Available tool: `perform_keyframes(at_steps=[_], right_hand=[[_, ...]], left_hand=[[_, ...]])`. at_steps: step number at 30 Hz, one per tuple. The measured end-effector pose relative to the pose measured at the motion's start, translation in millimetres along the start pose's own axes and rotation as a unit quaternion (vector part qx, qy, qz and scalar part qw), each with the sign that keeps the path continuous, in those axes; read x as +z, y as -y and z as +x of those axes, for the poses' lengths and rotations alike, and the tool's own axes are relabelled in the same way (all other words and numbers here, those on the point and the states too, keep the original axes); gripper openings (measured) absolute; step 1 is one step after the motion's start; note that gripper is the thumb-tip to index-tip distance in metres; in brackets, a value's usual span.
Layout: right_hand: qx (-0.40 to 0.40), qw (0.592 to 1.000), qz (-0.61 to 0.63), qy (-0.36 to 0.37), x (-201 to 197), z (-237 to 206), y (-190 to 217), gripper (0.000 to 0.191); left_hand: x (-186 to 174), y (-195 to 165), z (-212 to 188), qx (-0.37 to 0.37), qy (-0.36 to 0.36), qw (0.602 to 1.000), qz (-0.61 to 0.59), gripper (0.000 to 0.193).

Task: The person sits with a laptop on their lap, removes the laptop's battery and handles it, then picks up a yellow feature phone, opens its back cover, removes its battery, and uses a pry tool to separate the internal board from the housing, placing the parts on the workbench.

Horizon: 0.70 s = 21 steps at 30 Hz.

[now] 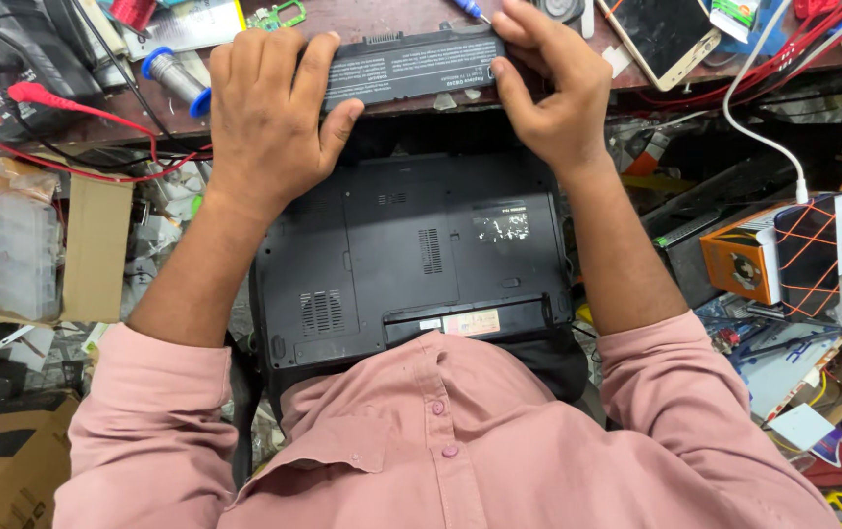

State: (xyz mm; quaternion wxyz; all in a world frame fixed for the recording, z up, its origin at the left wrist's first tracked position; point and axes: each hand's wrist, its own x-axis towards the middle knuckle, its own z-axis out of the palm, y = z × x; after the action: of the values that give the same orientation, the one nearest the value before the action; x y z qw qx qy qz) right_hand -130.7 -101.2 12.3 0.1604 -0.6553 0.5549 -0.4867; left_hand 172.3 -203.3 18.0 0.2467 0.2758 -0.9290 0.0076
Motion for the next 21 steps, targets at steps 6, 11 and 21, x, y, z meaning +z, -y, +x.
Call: perform_keyframes(at_steps=[6, 11, 21], right_hand=[[-0.177, 0.955, -0.235, 0.037, -9.2, 10.1, 14.0, 0.035], [-0.19, 0.949, -0.252, 0.006, -1.0, 6.6, 13.9, 0.041], [0.135, 0.964, 0.228, -0.023, -9.4, -28.4, 69.8, 0.064]], left_hand=[[1.1, -0.9, -1.7, 0.0, 0.004, 1.0, 0.003, 0.076], [9.5, -2.5, -3.6, -0.032, 0.021, 0.999, 0.007, 0.078], [-34.2, -33.6, -16.2, 0.083, -0.092, 0.974, 0.192, 0.05]])
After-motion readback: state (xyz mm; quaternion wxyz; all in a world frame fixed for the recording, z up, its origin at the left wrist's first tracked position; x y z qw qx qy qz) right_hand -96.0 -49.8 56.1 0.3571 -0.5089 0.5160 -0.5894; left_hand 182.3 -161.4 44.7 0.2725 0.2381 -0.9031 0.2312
